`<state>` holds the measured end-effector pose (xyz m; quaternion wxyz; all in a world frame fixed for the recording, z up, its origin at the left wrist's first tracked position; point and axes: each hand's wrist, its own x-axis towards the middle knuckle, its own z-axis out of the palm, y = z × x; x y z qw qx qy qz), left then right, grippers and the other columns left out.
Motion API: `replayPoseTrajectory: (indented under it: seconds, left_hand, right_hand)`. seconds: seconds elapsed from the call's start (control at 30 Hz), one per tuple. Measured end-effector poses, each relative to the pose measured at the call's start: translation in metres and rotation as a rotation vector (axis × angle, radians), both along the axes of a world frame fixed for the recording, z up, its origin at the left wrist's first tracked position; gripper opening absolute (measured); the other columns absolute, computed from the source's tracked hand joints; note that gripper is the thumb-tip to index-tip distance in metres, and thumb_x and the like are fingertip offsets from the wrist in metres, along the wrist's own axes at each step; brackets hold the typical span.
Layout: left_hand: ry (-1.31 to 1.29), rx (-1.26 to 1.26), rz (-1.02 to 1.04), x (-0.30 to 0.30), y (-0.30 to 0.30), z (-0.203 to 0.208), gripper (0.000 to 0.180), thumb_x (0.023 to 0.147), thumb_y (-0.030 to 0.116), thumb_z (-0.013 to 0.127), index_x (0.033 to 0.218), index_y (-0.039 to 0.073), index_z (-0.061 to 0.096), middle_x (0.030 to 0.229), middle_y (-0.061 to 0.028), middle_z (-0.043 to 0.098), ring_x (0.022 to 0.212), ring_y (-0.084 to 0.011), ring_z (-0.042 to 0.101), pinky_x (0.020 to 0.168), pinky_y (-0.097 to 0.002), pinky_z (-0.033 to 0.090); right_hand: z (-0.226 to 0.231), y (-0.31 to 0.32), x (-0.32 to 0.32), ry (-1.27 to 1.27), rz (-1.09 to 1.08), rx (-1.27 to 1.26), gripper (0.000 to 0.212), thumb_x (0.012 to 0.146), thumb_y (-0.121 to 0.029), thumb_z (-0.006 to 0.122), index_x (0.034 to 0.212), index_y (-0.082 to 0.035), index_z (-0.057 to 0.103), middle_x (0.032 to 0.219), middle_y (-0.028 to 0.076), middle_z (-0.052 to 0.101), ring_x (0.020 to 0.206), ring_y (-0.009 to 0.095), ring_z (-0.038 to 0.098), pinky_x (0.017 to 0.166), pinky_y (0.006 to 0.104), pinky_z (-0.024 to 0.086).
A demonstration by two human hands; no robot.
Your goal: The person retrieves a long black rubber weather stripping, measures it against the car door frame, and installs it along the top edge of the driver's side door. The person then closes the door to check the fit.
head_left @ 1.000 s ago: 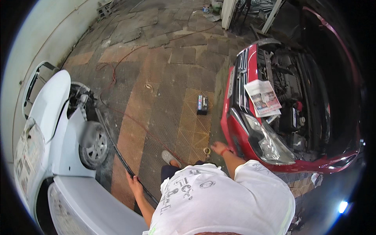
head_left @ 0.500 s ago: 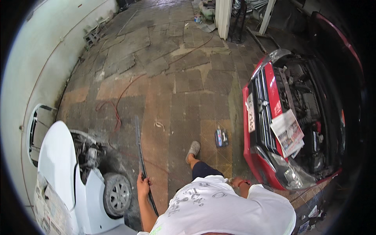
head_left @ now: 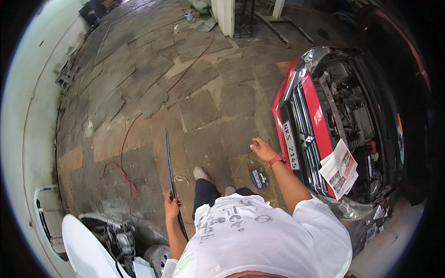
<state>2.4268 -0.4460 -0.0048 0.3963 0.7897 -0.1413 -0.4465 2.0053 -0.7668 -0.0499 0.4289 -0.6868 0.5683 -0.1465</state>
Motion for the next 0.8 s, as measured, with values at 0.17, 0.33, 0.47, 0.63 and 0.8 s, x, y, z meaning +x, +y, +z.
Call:
replayPoseTrajectory:
  seconds: [0.17,0.33,0.47,0.63,0.8]
  left_hand:
    - [-0.006,0.017,-0.137,0.066,-0.176,-0.022,0.054,0.108,0.001,0.049,0.163,0.001,0.045,0.100,-0.0059,0.067,0.077,-0.0133,0.063,0.068,-0.0318,0.056]
    - [0.120,-0.057,-0.218,0.106,-0.356,-0.029,0.044,0.109,0.009,0.053,0.152,-0.002,0.056,0.094,-0.0046,0.065,0.074,-0.0120,0.061,0.065,-0.0312,0.055]
    - [-0.018,-0.095,-0.359,0.139,-0.525,0.000,0.034,0.109,0.014,0.056,0.137,-0.004,0.063,0.088,-0.0027,0.063,0.071,-0.0116,0.060,0.064,-0.0308,0.053]
    - [-0.122,-0.126,-0.541,0.114,-0.727,0.038,0.027,0.110,0.019,0.058,0.129,0.002,0.066,0.084,0.0007,0.061,0.071,-0.0091,0.058,0.064,-0.0285,0.050]
    - [-0.054,-0.128,-0.524,0.049,-0.885,0.026,0.027,0.110,0.019,0.058,0.129,0.000,0.066,0.085,0.0006,0.062,0.071,-0.0089,0.057,0.064,-0.0283,0.049]
  right_hand:
    - [-0.073,-0.065,-0.011,0.192,-0.166,0.025,0.052,0.100,-0.042,0.072,0.136,-0.004,0.067,0.125,0.025,0.074,0.120,0.043,0.070,0.099,0.0495,0.056]
    - [-0.196,-0.008,-0.134,0.871,0.144,0.575,0.075,0.105,-0.065,0.050,0.142,-0.002,0.069,0.154,0.027,0.059,0.146,0.039,0.055,0.123,0.0514,0.041]
    - [-0.130,-0.025,-0.072,0.495,-0.173,0.595,0.052,0.106,-0.049,0.056,0.119,-0.005,0.080,0.123,0.027,0.074,0.120,0.042,0.070,0.105,0.0510,0.054]
    - [-0.113,-0.101,-0.029,0.332,-0.675,0.540,0.038,0.095,-0.038,0.073,0.106,-0.003,0.081,0.109,0.028,0.077,0.108,0.043,0.076,0.095,0.0498,0.058]
    - [-0.212,-0.186,-0.050,0.529,-0.548,0.520,0.036,0.096,-0.041,0.070,0.110,-0.010,0.083,0.118,0.024,0.077,0.106,0.039,0.077,0.094,0.0498,0.059]
